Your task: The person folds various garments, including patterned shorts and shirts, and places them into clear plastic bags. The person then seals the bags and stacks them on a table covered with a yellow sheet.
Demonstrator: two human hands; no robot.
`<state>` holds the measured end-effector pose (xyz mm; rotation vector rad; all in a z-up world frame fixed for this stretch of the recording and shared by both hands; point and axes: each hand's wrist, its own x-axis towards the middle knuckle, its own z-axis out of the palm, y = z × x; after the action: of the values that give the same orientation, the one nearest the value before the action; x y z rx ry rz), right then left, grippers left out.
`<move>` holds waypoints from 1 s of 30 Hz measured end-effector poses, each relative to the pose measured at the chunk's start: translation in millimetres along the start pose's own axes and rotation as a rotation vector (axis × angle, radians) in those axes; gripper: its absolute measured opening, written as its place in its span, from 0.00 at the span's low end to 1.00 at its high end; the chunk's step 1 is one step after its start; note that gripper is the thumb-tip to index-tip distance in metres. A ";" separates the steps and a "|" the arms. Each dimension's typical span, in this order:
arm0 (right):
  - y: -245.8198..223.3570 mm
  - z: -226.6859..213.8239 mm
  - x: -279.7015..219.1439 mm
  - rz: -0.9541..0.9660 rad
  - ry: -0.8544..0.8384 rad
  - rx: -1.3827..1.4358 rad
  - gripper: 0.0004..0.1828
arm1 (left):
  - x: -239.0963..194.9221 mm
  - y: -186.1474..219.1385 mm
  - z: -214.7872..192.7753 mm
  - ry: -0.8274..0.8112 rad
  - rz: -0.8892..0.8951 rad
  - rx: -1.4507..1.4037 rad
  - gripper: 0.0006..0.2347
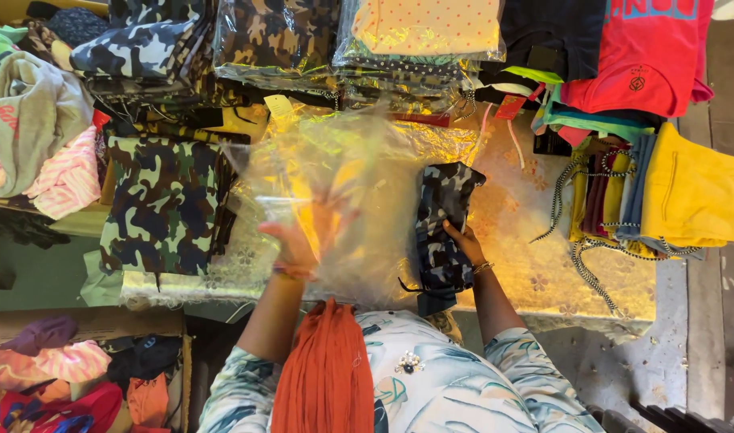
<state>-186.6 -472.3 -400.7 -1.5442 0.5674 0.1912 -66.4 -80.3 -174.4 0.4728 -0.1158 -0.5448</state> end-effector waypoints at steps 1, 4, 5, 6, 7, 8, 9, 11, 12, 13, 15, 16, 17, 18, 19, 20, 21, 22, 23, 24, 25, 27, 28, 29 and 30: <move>0.6 0.6 1.5 -0.004 -0.002 -0.001 0.20 | -12.5 6.2 -33.0 -0.003 0.004 0.002 0.44; -2.0 2.2 1.5 0.009 -0.004 0.005 0.20 | -55.9 19.8 -109.6 0.121 0.070 -0.003 0.45; -6.6 4.3 1.0 0.014 -0.010 0.030 0.19 | -69.7 24.0 -121.1 0.190 0.103 -0.031 0.42; -8.8 5.4 -3.5 0.027 -0.020 0.052 0.19 | -88.6 25.1 -132.1 0.266 0.135 -0.062 0.39; -10.9 3.9 -3.5 0.027 -0.023 0.048 0.19 | -94.1 31.7 -125.3 0.268 0.139 -0.065 0.39; -12.8 4.0 -2.8 0.005 -0.061 0.088 0.18 | -102.9 38.6 -118.1 0.367 0.120 0.026 0.34; -14.6 4.2 -2.0 -0.017 -0.098 0.129 0.17 | -111.8 45.2 -110.8 0.465 0.100 0.116 0.29; -39.7 11.7 -12.6 -0.006 -0.124 0.190 0.16 | -115.6 62.0 -84.6 0.755 0.181 0.252 0.29; -51.5 13.9 -19.4 0.004 -0.134 0.256 0.15 | -115.2 69.9 -71.6 1.034 0.249 0.390 0.29; -53.0 13.9 -20.8 0.006 -0.137 0.255 0.15 | -116.4 78.3 -64.1 1.038 0.249 0.390 0.29; -54.5 14.8 -26.9 0.105 -0.093 0.272 0.14 | -123.1 94.6 -48.2 1.078 0.331 0.322 0.30; -66.1 18.8 -32.3 0.105 -0.100 0.270 0.14 | -124.6 99.2 -52.3 1.082 0.337 0.321 0.30; -77.7 23.1 -38.2 0.118 -0.125 0.360 0.12 | -126.6 104.1 -56.2 1.017 0.314 0.378 0.30; -89.7 27.5 -43.4 0.130 -0.151 0.448 0.12 | -129.0 108.9 -60.1 0.951 0.292 0.433 0.30; -80.1 24.0 -37.7 0.130 -0.160 0.445 0.12 | -130.0 103.2 -71.9 0.956 0.300 0.432 0.30; -70.2 20.4 -32.4 0.111 -0.158 0.410 0.12 | -131.1 97.4 -83.8 0.912 0.288 0.559 0.28; -60.1 17.0 -26.8 0.092 -0.157 0.374 0.12 | -132.1 91.7 -96.0 0.866 0.275 0.686 0.27; -71.6 18.8 -31.8 0.095 -0.165 0.372 0.12 | -136.1 78.9 -118.6 0.874 0.280 0.686 0.27; -82.9 20.6 -36.7 0.126 -0.152 0.365 0.13 | -140.4 66.1 -141.5 0.885 0.360 0.806 0.22; -94.2 22.4 -41.6 0.157 -0.140 0.358 0.13 | -145.3 53.2 -164.2 0.895 0.440 0.927 0.17; -90.8 21.8 -40.7 0.160 -0.149 0.355 0.13 | -158.4 35.9 -189.8 0.904 0.445 0.927 0.17; -85.7 19.4 -36.9 0.138 -0.151 0.350 0.13 | -178.7 2.3 -242.1 1.136 0.458 1.091 0.10; -88.2 19.5 -37.6 0.137 -0.157 0.348 0.13 | -177.8 -1.5 -206.6 1.141 0.463 1.090 0.10; -90.7 19.6 -38.3 0.145 -0.158 0.335 0.13 | -176.8 -5.4 -171.2 1.304 0.364 1.287 0.15; -93.4 20.1 -38.8 0.153 -0.160 0.321 0.14 | -175.7 -9.2 -135.8 1.465 0.252 1.482 0.20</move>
<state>-172.2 -447.8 -301.6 -1.1639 0.5596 0.3210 -189.2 59.4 -296.0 2.1453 0.8917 0.3542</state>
